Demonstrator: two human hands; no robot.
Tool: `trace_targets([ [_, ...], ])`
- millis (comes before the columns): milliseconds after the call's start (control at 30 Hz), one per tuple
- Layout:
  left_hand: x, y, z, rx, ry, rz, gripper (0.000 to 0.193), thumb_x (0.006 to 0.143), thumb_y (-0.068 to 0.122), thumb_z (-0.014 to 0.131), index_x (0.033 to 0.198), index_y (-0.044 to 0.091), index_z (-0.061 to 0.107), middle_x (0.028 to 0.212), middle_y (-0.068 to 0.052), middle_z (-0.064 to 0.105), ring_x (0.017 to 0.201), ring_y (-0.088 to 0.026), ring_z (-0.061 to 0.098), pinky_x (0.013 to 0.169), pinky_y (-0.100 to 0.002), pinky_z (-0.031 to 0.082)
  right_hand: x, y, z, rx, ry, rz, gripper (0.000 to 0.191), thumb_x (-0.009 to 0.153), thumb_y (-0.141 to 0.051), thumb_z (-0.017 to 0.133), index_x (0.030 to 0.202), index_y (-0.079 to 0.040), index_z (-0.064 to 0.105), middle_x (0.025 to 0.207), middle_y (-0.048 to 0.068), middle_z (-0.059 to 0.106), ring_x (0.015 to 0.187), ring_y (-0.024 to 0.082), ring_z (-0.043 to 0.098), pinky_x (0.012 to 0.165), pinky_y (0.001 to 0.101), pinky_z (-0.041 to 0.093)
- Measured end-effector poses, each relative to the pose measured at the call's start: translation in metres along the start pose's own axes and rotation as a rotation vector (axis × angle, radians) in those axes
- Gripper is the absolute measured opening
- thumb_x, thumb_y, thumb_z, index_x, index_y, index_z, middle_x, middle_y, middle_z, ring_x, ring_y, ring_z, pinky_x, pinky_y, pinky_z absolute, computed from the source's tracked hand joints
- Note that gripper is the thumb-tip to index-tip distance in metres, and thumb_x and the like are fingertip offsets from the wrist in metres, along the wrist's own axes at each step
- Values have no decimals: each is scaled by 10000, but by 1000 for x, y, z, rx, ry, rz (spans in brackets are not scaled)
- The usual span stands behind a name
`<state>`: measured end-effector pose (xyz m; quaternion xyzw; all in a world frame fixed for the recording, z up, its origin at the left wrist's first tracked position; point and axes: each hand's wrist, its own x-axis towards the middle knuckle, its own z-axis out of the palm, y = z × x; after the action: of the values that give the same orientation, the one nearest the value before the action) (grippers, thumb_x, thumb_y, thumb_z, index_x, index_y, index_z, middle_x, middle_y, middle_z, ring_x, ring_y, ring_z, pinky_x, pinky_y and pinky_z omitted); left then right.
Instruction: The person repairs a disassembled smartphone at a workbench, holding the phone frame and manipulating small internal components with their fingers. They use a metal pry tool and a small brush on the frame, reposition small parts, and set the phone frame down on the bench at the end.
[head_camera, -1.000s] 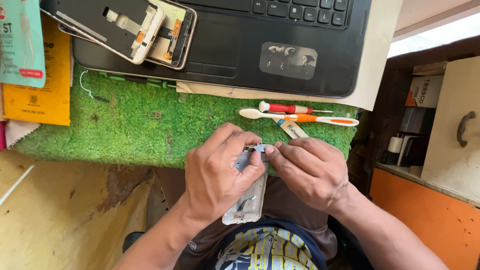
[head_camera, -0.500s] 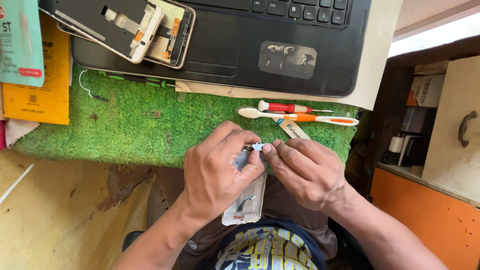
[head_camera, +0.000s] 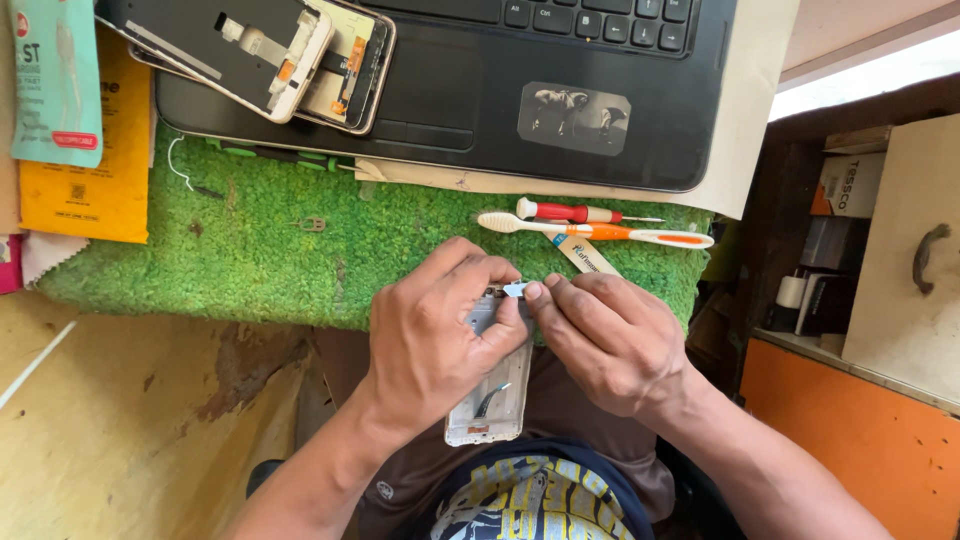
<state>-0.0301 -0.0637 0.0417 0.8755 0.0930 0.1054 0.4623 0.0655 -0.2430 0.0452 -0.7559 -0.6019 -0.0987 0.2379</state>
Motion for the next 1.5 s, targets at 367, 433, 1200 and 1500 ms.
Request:
trace_targets([
  [367, 0, 1, -1, -13, -9, -6, 209, 834, 172, 782, 1006, 71, 722, 960, -60, 704, 758, -267, 733, 641, -365, 563, -1, 0, 2, 4, 8, 9, 292, 799, -29, 745, 1071, 78, 733, 989, 137, 692, 851, 258, 689, 717, 349, 588],
  [433, -1, 1, -2, -28, -5, -8, 210, 838, 186, 782, 1006, 76, 719, 966, -59, 703, 767, -268, 735, 650, -365, 567, 0, 2, 2, 48, 14, 36, 269, 809, -7, 767, 1065, 65, 730, 997, 131, 695, 855, 263, 692, 724, 351, 588],
  [1200, -1, 2, -2, -22, -17, -24, 192, 836, 187, 777, 987, 82, 722, 953, -61, 698, 746, -271, 730, 632, -369, 564, -7, 5, 0, 132, 44, 73, 321, 755, 27, 815, 1069, 14, 749, 896, 85, 688, 794, 234, 691, 693, 348, 575],
  [1500, 0, 1, -3, -20, -28, -30, 183, 835, 185, 780, 984, 92, 731, 945, -52, 694, 736, -262, 730, 629, -365, 560, -7, 5, -1, 144, 49, 72, 336, 742, 6, 818, 1069, 24, 744, 890, 84, 676, 786, 232, 682, 683, 342, 569],
])
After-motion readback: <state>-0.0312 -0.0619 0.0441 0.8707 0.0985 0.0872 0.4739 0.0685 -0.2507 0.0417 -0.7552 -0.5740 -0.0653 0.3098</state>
